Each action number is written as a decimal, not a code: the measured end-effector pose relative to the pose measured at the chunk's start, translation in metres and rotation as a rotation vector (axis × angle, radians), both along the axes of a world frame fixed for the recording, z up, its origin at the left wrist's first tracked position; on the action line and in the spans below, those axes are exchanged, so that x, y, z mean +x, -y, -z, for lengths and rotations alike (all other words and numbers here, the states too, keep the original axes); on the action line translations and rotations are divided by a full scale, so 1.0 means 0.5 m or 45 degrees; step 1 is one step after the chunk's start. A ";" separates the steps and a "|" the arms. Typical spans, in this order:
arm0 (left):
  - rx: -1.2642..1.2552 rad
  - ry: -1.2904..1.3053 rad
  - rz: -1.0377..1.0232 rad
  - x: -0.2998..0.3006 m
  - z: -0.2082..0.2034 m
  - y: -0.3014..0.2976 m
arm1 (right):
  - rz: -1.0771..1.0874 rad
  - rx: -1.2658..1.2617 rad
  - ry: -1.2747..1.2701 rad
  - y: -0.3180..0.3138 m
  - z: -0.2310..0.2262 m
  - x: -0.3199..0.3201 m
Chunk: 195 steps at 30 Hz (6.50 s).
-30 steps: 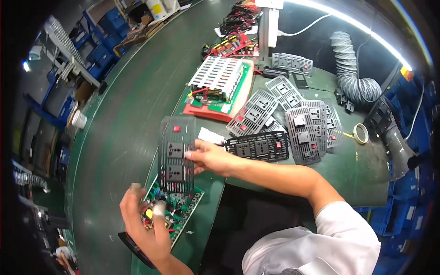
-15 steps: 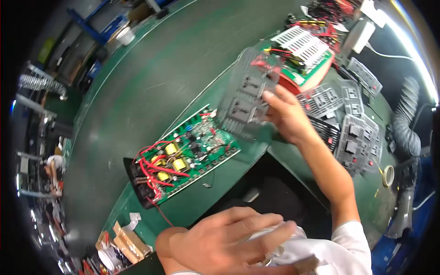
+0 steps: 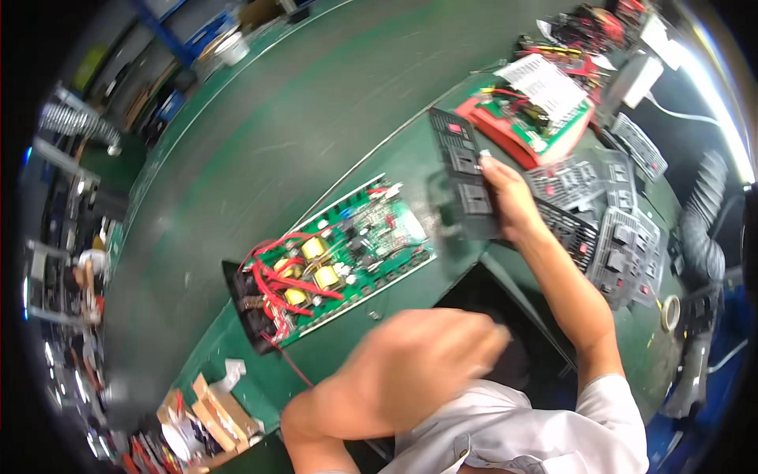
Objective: Assembling and inspecting electronic circuit boards on a factory production line.
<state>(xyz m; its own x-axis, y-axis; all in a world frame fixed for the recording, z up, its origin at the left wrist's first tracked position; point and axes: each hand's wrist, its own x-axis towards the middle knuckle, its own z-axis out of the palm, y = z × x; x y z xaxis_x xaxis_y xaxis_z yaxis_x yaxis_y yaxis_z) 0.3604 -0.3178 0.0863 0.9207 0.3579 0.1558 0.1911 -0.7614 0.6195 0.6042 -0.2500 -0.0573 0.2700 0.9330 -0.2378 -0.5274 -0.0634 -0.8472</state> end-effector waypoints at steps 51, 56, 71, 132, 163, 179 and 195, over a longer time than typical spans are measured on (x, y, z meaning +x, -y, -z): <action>0.197 0.452 0.795 0.205 -0.001 0.208 | -0.119 -0.007 -0.032 0.097 0.085 -0.003; 0.124 0.493 0.731 0.250 -0.038 0.143 | -0.107 -0.077 0.000 0.097 0.053 0.008; 0.013 -0.123 0.806 0.177 -0.054 0.108 | -0.055 0.063 -0.032 0.101 0.073 0.035; -0.470 0.057 -0.458 0.006 0.203 -0.345 | -0.241 0.259 -0.466 -0.043 0.118 -0.035; -0.613 0.318 -0.859 -0.003 0.194 -0.368 | -0.268 0.334 -0.212 -0.043 0.110 -0.049; 0.148 -0.019 -0.510 0.027 0.270 -0.364 | -0.265 0.327 -0.214 -0.036 0.099 -0.050; 0.000 -0.078 -0.568 0.022 0.261 -0.355 | -0.361 0.363 -0.180 -0.038 0.097 -0.051</action>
<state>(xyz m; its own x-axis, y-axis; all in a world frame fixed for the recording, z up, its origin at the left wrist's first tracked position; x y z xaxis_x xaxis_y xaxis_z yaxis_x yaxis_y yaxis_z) 0.3716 -0.1402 -0.0441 0.6840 0.7217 0.1061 0.5368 -0.5965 0.5967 0.5789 -0.2311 -0.1058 -0.0239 0.9994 0.0244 -0.6353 0.0037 -0.7723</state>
